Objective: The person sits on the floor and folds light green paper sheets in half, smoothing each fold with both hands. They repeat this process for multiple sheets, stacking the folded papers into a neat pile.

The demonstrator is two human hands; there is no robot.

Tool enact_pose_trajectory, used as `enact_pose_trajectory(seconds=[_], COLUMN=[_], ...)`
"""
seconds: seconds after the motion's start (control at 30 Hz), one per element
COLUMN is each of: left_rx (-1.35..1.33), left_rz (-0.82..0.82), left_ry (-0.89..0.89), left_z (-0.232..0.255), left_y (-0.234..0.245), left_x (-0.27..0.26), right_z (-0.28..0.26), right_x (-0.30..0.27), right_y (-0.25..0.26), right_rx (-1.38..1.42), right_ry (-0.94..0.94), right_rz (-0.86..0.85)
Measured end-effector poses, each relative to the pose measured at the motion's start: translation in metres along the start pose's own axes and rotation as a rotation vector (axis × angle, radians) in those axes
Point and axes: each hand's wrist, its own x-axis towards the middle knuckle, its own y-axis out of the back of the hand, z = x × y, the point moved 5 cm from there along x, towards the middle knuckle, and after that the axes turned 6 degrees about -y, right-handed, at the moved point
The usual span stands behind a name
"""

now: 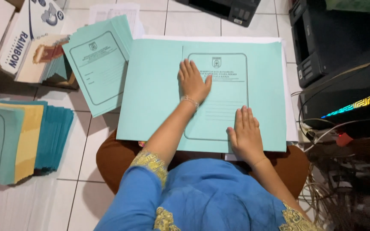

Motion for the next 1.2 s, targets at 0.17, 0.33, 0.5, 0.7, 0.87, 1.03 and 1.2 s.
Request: enact_pose_trajectory(seconds=[0.17,0.33,0.5,0.7,0.87,1.03,1.2], left_rx=[0.036,-0.013,-0.045,0.011,0.052,0.08,0.003], left_rz=[0.014,-0.029,-0.095,-0.091,-0.008,0.063,-0.034], left_ry=[-0.033,-0.09,-0.305,-0.457,-0.449,-0.438,-0.419], left_z=[-0.017,0.0,0.016,0.01,0.006,0.003,0.005], left_y=[-0.003,0.026,0.033,0.016,0.007,0.002,0.006], left_x=[0.072,-0.022,-0.173,-0.195,-0.195,-0.197,-0.193], right_z=[0.004,0.004,-0.002,-0.009,0.015,0.015,-0.011], right_x=[0.003,0.0,0.0,0.087,0.253,0.238,0.069], right_y=[-0.005,-0.008,-0.003,0.004,0.01,0.009,0.02], right_rx=[0.023,0.031,0.076,0.129,0.073,0.078,0.055], right_ry=[-0.03,-0.045,-0.11,-0.182,-0.23,-0.233,-0.153], right_rz=[-0.025,-0.035,-0.026,0.011,0.048,0.033,0.048])
